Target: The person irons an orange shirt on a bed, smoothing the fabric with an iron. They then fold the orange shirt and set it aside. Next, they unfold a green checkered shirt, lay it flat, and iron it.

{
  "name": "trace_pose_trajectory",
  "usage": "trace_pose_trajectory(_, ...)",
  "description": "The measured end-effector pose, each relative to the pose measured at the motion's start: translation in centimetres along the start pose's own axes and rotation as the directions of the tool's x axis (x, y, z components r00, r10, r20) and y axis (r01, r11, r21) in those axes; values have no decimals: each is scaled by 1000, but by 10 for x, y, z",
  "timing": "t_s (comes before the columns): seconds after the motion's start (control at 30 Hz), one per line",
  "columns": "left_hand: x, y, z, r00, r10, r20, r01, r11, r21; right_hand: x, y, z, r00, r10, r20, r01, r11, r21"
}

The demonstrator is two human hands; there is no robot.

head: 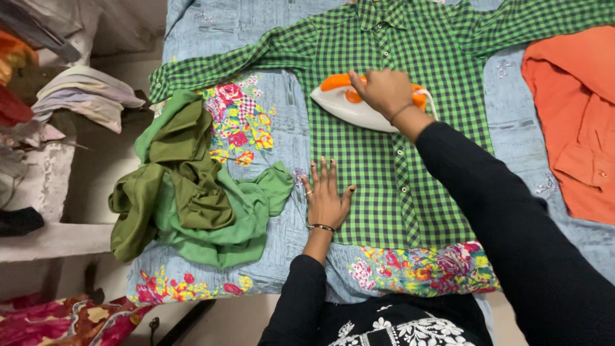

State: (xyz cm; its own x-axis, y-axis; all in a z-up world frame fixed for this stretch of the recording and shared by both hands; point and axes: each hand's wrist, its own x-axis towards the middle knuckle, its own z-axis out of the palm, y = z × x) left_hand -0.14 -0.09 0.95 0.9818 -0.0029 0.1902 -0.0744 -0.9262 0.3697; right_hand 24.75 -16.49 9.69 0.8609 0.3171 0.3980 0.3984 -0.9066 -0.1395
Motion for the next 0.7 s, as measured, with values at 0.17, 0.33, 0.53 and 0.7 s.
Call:
trace_pose_trajectory(0.17,0,0,4,1000,14,-13,-14,1000,-21,-22,-17,-5,994,-52,-97,50,998,-30)
trace_pose_trajectory(0.33,2,-4,8,1000,-1,-11,0,1000,-14,-23,-38,-2,993,-50,-109,49,999,-9)
trace_pose_trajectory(0.53,-2,-18,17,998,-68,-16,66,995,-79,-73,-33,-24,998,-45,-47,47,998,38)
trace_pose_trajectory(0.7,-9,-21,18,992,-115,48,117,992,-46,-91,-38,-38,1000,7,-9,-7,1000,20)
